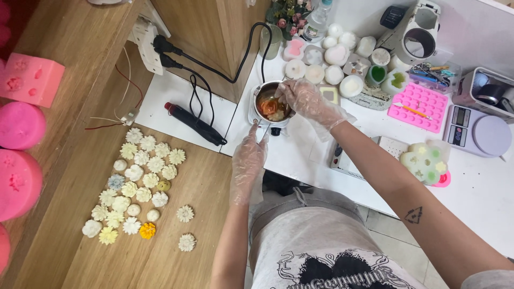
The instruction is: Melting decorative wax flowers in a small pot using a heat gun and stirring them.
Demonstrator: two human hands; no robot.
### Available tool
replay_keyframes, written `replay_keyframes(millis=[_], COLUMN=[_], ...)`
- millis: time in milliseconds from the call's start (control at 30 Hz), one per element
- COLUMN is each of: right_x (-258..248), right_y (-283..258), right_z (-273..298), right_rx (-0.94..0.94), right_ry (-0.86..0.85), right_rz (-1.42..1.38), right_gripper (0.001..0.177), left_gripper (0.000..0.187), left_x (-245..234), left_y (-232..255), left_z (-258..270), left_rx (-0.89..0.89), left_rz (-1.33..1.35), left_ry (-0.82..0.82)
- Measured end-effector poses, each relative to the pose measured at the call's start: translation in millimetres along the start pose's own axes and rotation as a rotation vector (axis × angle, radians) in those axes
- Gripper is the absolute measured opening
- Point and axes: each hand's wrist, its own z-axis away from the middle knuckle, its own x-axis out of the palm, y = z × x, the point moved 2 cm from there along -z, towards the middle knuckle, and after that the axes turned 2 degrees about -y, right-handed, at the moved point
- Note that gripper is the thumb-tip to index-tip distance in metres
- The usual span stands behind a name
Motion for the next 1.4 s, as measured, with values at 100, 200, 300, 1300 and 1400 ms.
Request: replay_keyframes(millis=[100,200,300,1300,1400], right_x=[-11.0,-5.8,-4.8,-7.7,-11.4], right_y=[-32.5,-15.9,-20.2,-32.8,-18.9], right_z=[5.8,-0.5,3.3,14.3,13.7], right_rx=[0.053,-0.133,-0.206,0.057,-0.087], right_ry=[-0.051,0.034,0.001,0.007,0.11], right_rz=[0.205,0.189,0.198,0.243,0.254], right_gripper=[0.032,0.029,0.031,0.03,0.019], left_gripper=[0.062,0.064,0.061,0.061,0.062], left_x=[1.3,-3.8,4.4,-4.9,-8.5], left_y=[-5.1,1.5,-6.3,6.4,9.5], left_z=[0.2,4.5,0.0,-0.3,3.2], left_rx=[0.112,0.102,0.137,0.025,0.034], left_rz=[-0.057,-0.108,-0.056,-0.181,-0.214], left_ry=[0.087,-0.002,0.05,-0.093,-0.105])
